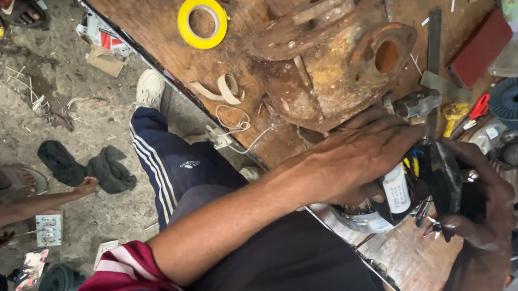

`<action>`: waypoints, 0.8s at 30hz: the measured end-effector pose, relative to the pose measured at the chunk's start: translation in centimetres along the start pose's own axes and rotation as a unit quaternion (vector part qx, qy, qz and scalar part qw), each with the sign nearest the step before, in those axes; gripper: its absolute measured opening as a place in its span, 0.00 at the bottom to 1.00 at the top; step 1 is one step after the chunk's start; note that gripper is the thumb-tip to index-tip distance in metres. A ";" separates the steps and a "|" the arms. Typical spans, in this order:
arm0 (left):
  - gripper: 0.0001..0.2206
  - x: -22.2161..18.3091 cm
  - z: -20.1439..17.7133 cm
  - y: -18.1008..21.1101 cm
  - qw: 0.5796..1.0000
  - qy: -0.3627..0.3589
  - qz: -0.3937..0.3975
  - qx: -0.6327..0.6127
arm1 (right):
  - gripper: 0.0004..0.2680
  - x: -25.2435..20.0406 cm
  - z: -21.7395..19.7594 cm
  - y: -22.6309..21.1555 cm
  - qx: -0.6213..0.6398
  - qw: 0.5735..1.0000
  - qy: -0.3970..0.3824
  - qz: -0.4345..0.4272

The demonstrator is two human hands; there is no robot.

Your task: The person wraps a blue wire around a black motor housing and presses the housing onto a rusty mounting bracket on the workbench, holding it in place. They then pick up a long screwdriver and work on the motor assembly while other people handle parts nearby.

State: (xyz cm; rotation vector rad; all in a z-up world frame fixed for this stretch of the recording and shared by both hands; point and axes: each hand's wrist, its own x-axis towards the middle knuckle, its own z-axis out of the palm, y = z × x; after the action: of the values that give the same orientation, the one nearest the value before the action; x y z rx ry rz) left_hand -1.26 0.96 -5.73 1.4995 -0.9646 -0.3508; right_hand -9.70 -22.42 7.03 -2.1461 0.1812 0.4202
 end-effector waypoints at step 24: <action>0.50 -0.7 0.9 -0.5 0.996 0.065 0.041 0.043 | 0.34 0.1 1.0 -0.9 -0.098 0.994 0.017 -0.036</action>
State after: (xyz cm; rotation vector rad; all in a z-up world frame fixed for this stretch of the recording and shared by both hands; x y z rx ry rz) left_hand -2.11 0.80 -6.57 1.5368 -0.9430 -0.1521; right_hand -9.57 -21.04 7.17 -2.3451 0.0837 0.3708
